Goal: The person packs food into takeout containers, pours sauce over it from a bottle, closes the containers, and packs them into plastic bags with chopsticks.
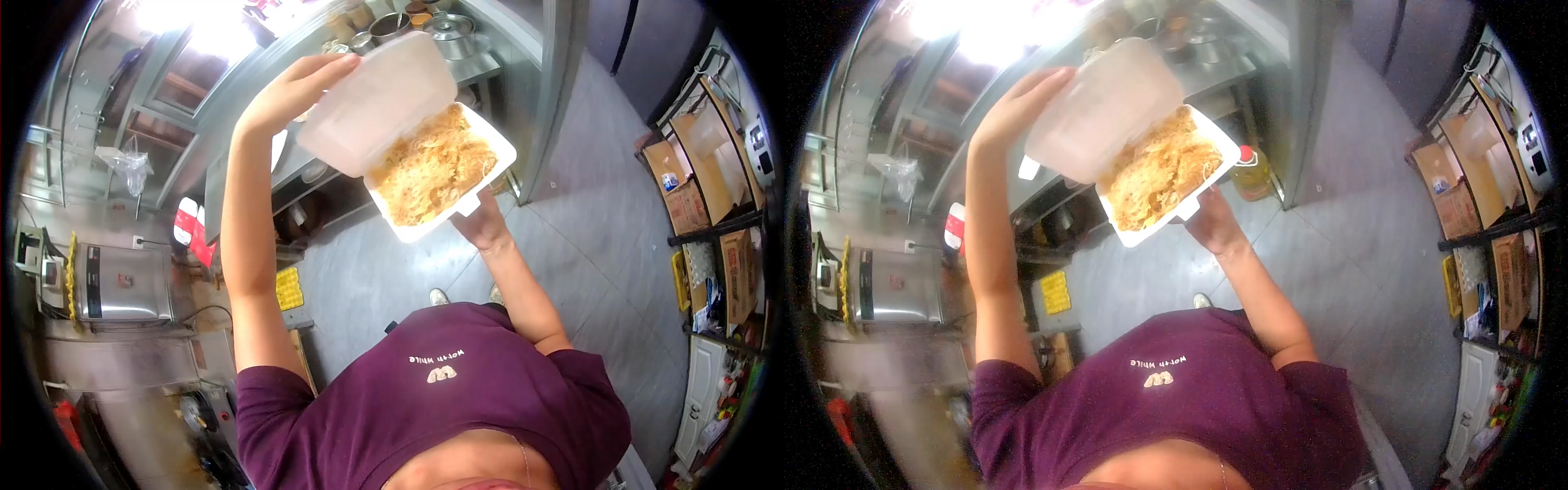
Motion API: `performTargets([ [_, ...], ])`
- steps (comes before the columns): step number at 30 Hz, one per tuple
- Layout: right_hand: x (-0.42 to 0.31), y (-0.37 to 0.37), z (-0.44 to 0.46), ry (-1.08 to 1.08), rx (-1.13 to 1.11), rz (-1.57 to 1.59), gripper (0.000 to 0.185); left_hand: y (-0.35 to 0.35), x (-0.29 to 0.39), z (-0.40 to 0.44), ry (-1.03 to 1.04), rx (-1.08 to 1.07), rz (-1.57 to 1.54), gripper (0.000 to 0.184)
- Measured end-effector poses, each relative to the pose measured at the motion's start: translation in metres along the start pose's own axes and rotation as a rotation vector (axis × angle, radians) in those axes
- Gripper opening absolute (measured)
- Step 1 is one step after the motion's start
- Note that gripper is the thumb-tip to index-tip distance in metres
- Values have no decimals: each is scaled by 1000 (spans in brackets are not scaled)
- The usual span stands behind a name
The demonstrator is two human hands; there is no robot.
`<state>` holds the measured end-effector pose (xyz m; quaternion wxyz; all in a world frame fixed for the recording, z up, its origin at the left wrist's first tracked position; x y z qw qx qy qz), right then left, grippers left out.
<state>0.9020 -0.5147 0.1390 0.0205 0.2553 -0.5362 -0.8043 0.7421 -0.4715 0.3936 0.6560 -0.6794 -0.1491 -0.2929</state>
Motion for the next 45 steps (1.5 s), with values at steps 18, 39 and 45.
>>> performTargets([
  [18,-2,2,22,-168,86,-496,52,119,0,-51,318,-22,483,83],
  [39,11,27,28,-59,101,-72,54,83,37,-30,334,435,676,81],
  [45,12,29,31,-78,119,-70,55,88,33,-31,417,480,779,77],
])
Point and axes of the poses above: each hand's wrist, its own z-axis towards the middle knuckle, its own y-axis out of the palm, x = y × z, the point moved 3 cm from there along z, towards the middle knuckle, and after that the axes turned 2 degrees about y, right-handed, at the moved point
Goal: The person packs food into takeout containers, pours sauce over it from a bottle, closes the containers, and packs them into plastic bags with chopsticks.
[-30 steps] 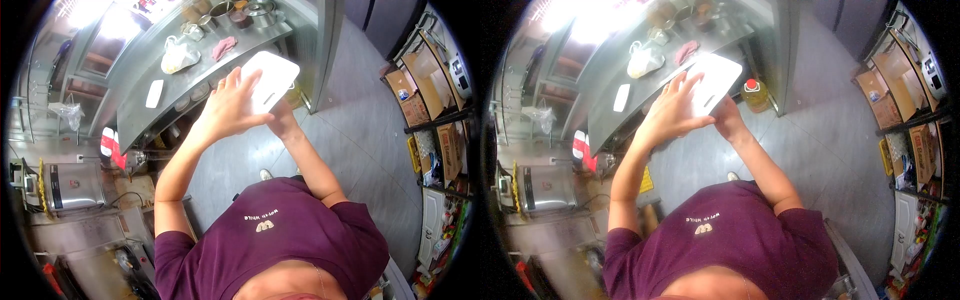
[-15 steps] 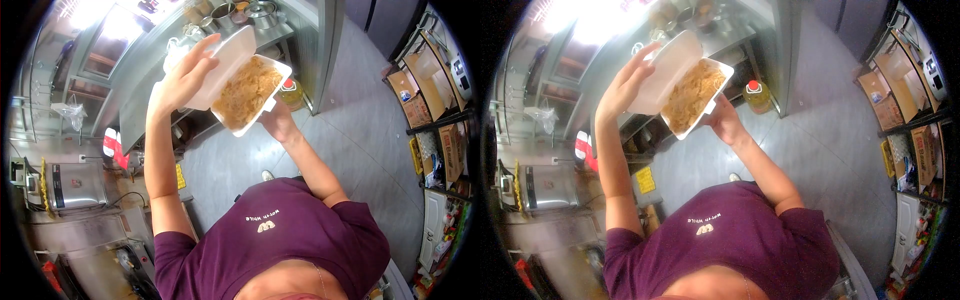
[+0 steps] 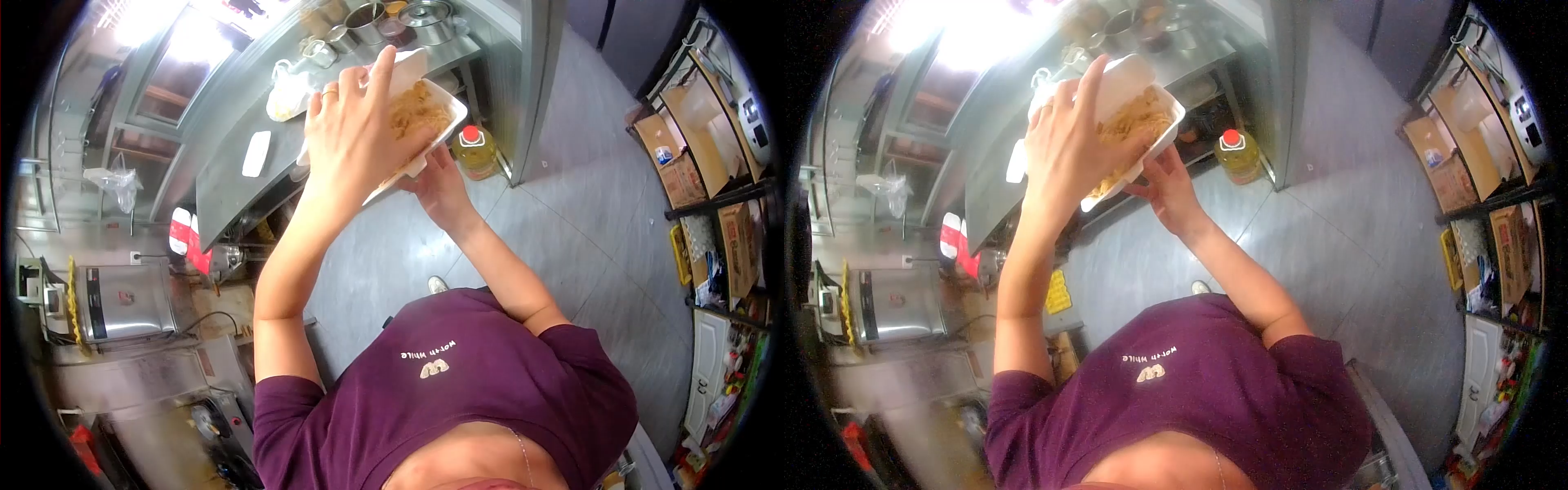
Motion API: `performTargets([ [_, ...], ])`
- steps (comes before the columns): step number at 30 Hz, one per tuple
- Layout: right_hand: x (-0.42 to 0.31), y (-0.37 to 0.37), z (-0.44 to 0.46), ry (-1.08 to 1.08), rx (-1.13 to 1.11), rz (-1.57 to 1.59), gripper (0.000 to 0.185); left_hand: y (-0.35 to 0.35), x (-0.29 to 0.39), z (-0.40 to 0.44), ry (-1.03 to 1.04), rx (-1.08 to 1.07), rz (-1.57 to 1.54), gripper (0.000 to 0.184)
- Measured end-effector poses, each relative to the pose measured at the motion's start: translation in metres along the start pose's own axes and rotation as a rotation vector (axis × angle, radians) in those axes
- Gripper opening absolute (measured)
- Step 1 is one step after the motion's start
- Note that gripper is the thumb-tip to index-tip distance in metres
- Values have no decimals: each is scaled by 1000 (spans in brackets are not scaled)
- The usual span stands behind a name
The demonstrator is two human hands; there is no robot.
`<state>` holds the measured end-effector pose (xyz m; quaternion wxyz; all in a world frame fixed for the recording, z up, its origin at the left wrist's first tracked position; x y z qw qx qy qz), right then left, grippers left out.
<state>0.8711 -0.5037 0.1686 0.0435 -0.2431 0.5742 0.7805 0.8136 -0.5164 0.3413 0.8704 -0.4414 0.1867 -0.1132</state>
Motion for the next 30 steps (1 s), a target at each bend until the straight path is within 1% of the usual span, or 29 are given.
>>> performTargets([
  [5,1,-5,0,1,15,-11,54,1,-14,-2,-1,-54,-67,80],
  [8,4,-5,-1,0,-4,-10,53,0,-6,-4,-27,-41,-100,81],
  [14,4,-5,0,6,-21,10,52,13,0,-10,36,12,-9,81],
  [17,4,-7,0,6,-26,-8,52,10,1,-10,15,27,-24,80],
  [20,4,-9,1,7,-15,-20,53,4,0,-8,-19,12,-67,73],
  [23,0,-8,1,5,-24,-24,52,-3,-23,-6,-231,-103,-400,72],
  [24,-3,-10,1,19,-28,-25,52,-3,-36,-5,-185,-101,-508,68],
  [26,-5,-9,2,35,-35,-10,51,-6,-54,-6,-106,-132,-489,63],
  [27,-7,-8,2,35,-38,6,51,-14,-52,-5,-168,-206,-622,59],
  [28,-8,-7,1,34,-41,23,50,-10,-53,-10,-119,-244,-692,59],
  [30,-5,-6,3,32,31,-46,50,-7,-48,-15,-14,-318,-831,59],
])
Point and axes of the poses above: each hand's wrist, its own z-axis towards the middle knuckle, its own y-axis out of the palm, x = y × z, the point moved 3 cm from there along z, towards the middle knuckle, and after that the axes turned 2 degrees about y, right-handed, at the moved point
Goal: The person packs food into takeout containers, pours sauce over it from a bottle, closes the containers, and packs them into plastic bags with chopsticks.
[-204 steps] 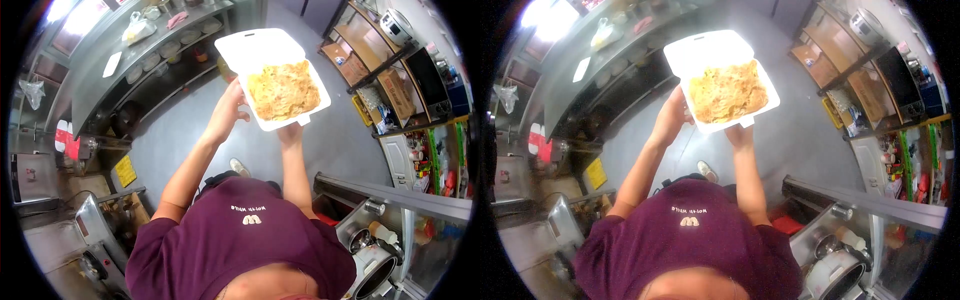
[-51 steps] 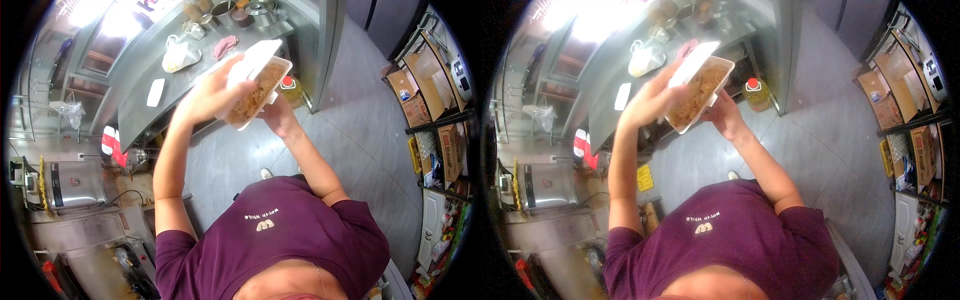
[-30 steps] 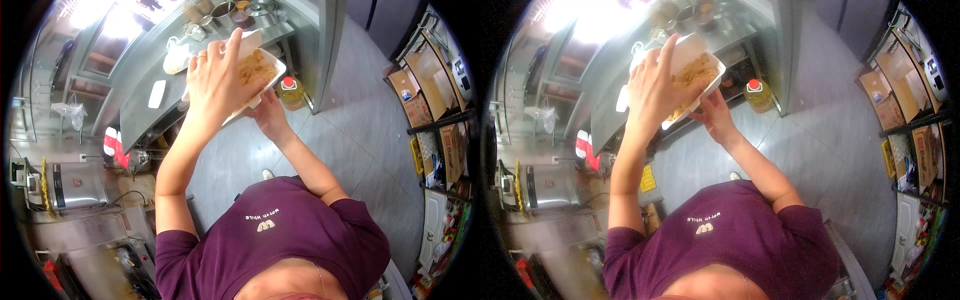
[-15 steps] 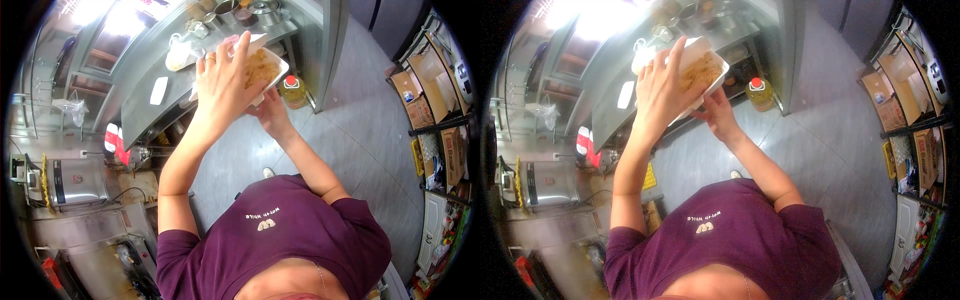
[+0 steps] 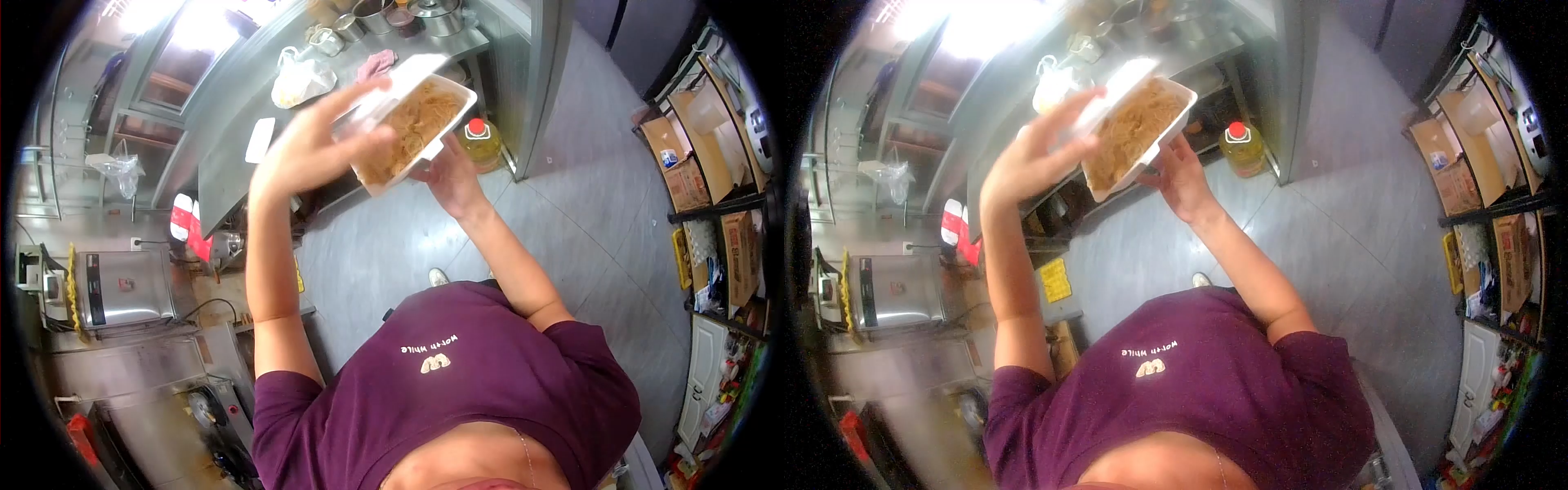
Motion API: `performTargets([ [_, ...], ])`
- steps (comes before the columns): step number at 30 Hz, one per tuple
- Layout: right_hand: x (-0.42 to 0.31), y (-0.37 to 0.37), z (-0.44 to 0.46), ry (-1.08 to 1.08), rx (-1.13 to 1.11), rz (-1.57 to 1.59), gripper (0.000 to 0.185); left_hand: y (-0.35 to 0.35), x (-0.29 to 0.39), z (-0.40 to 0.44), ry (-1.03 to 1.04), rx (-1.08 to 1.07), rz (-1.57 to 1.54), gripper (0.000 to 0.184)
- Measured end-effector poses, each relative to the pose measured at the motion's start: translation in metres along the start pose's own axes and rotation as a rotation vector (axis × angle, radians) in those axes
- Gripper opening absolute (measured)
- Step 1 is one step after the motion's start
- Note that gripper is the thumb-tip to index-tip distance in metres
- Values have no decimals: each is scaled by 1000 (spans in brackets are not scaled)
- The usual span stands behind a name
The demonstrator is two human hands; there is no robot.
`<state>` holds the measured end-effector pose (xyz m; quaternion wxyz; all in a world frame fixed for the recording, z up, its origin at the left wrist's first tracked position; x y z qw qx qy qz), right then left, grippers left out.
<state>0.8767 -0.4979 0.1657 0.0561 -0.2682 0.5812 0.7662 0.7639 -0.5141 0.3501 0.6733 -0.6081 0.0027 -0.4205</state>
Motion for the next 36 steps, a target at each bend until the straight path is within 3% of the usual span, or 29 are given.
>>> performTargets([
  [1,2,0,1,0,37,-34,50,11,2,-9,-203,-176,-82,59],
  [4,-8,14,6,-43,-37,-75,47,60,20,-21,7,19,695,57],
  [8,-16,18,22,-74,69,-145,36,64,13,-11,-15,217,672,53],
  [12,-22,25,30,-17,89,-136,33,71,6,-12,81,411,893,46],
  [21,-8,23,37,33,44,-169,39,81,-8,-18,65,581,887,53],
  [24,-7,25,40,46,11,-129,41,77,-3,-17,26,575,906,46],
  [30,2,32,48,61,100,-353,45,73,-25,-29,-2,669,857,40],
  [36,37,33,76,85,-55,-248,44,50,-54,-37,-86,645,740,39],
])
Point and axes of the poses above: each hand's wrist, its own z-axis towards the middle knuckle, its own y-axis out of the palm, x = y × z, the point moved 3 cm from there along z, towards the middle knuckle, and after that the axes turned 2 degrees about y, right-handed, at the moved point
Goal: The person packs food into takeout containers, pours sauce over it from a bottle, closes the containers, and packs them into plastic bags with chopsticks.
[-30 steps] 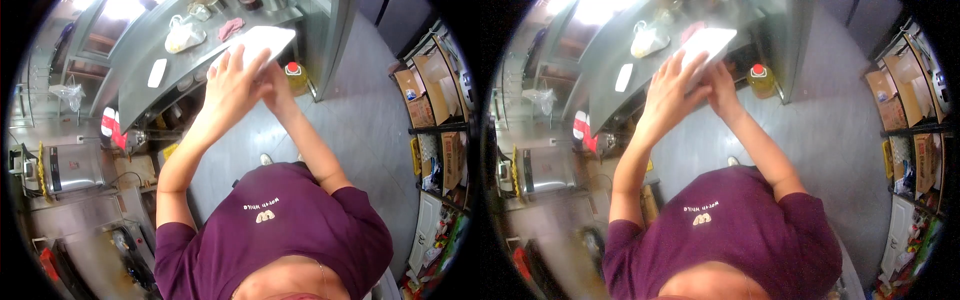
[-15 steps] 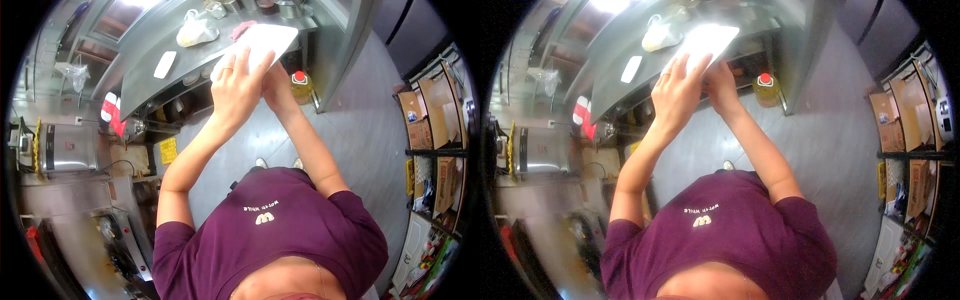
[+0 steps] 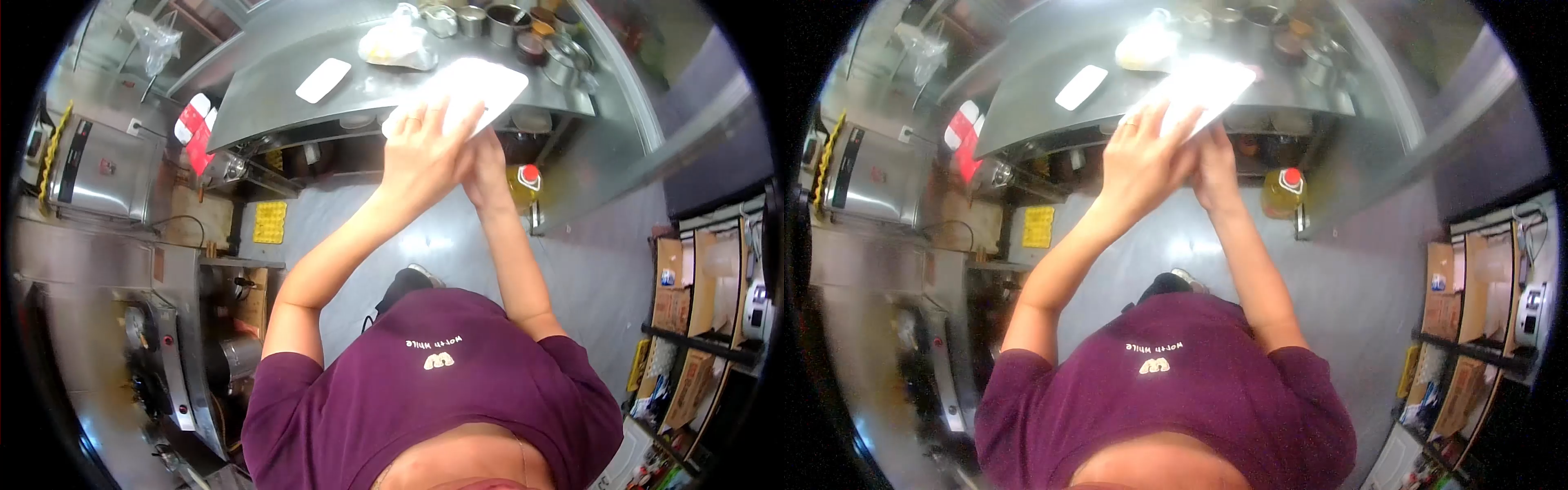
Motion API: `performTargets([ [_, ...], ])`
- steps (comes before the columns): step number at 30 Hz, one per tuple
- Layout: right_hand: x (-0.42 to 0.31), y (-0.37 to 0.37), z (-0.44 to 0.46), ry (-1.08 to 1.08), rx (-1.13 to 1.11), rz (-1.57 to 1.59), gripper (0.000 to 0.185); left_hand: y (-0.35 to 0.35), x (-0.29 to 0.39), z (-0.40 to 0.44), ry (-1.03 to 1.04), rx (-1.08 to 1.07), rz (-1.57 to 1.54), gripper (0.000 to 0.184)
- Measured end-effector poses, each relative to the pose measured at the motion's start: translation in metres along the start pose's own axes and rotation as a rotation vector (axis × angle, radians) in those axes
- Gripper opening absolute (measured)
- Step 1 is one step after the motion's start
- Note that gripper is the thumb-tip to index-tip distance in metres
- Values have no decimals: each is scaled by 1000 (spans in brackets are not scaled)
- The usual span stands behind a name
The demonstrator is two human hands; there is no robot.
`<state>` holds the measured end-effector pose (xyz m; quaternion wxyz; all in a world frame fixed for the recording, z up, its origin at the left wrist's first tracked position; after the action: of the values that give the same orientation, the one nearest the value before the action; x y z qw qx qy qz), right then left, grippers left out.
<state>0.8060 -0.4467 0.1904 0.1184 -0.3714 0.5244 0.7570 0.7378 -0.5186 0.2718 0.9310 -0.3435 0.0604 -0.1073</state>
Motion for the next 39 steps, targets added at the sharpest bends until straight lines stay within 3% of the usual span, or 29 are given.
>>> performTargets([
  [4,30,-22,24,95,-82,60,47,0,-52,-9,-49,-207,-349,39],
  [5,36,-24,23,134,-74,89,49,2,-79,-13,-290,-302,-669,40],
  [6,43,-24,25,169,-140,119,51,-3,-96,-14,-350,-222,-688,44],
  [8,59,-20,30,242,-156,109,62,36,-144,-54,-487,-317,-432,50],
  [11,85,-16,40,333,-153,80,63,65,-161,-84,-979,-586,-1431,50],
  [14,86,-10,52,465,-184,357,62,69,-176,-95,-993,-493,-1298,48],
  [15,93,-14,57,382,-102,198,48,83,-181,-103,-949,-390,-1235,47],
  [18,118,-29,88,387,71,-193,48,99,-197,-106,-827,-319,-1056,45],
  [19,124,-32,100,393,51,-129,48,101,-205,-103,-822,-316,-972,45],
  [23,148,-9,148,460,32,-112,46,101,-259,-90,-963,-333,-915,44],
  [28,151,-28,176,575,-36,-397,42,131,-378,-123,-1142,-254,-833,42],
  [29,150,-40,179,600,-12,-417,39,125,-391,-113,-1198,-359,-768,42],
  [32,151,-66,173,634,97,-452,29,157,-437,-129,-1125,-363,-892,42],
  [36,145,-90,146,655,223,-516,24,184,-448,-135,-1043,-676,-899,46],
  [38,132,-84,137,621,270,-561,24,199,-454,-145,-789,-666,-908,49],
  [39,126,-80,134,606,254,-571,24,197,-456,-143,-761,-656,-865,51],
])
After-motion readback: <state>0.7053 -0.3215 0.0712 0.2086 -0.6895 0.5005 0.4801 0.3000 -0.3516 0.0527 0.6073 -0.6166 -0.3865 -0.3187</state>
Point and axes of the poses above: each hand's wrist, its own z-axis towards the middle knuckle, its own y-axis out of the palm, x = y × z, the point moved 3 cm from there along z, towards the middle knuckle, and after that the axes turned 2 degrees about y, right-handed, at the moved point
